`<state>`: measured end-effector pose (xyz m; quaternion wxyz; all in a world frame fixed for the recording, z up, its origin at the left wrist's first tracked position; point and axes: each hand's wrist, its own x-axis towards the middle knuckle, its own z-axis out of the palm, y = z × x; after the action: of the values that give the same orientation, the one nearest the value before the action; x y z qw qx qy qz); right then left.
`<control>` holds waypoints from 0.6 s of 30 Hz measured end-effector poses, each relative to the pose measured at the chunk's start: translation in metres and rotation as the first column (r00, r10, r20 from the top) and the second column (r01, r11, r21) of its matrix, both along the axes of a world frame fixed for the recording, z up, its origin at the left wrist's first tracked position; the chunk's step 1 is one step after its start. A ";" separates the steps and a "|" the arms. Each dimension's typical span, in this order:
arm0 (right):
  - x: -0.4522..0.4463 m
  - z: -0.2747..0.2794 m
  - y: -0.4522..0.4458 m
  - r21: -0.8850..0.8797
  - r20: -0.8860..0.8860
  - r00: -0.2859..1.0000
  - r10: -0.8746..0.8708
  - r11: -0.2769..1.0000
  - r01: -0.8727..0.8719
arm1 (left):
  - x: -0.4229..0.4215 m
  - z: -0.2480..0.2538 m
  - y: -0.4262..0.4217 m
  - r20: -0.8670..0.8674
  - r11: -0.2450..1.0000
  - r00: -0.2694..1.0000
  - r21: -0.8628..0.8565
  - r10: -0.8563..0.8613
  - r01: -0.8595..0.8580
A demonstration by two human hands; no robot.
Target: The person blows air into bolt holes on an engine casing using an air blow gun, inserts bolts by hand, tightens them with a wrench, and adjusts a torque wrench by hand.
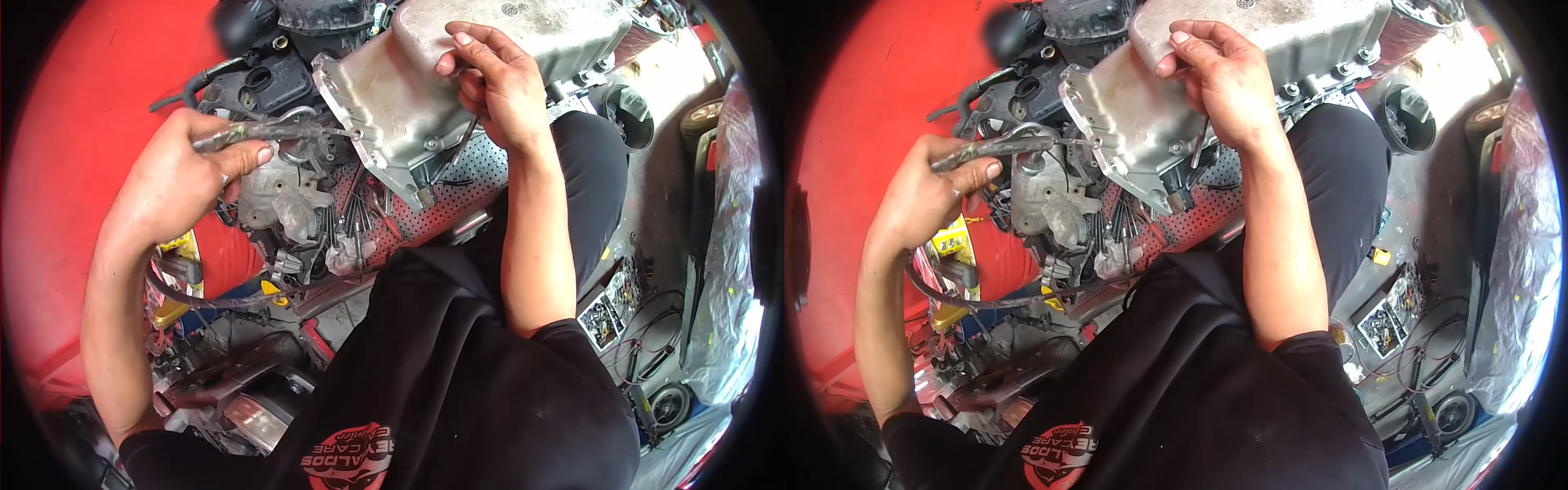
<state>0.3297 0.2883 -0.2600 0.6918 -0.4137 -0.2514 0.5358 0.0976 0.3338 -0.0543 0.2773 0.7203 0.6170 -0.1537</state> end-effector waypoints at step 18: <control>-0.002 0.000 -0.002 0.002 0.010 1.000 -0.025 1.000 0.025 | 0.009 0.004 -0.004 -0.050 0.999 0.999 0.036 -0.008 0.009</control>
<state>0.3275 0.2865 -0.2599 0.6975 -0.4191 -0.2502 0.5247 0.1070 0.3296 -0.0499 0.2481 0.7238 0.6233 -0.1614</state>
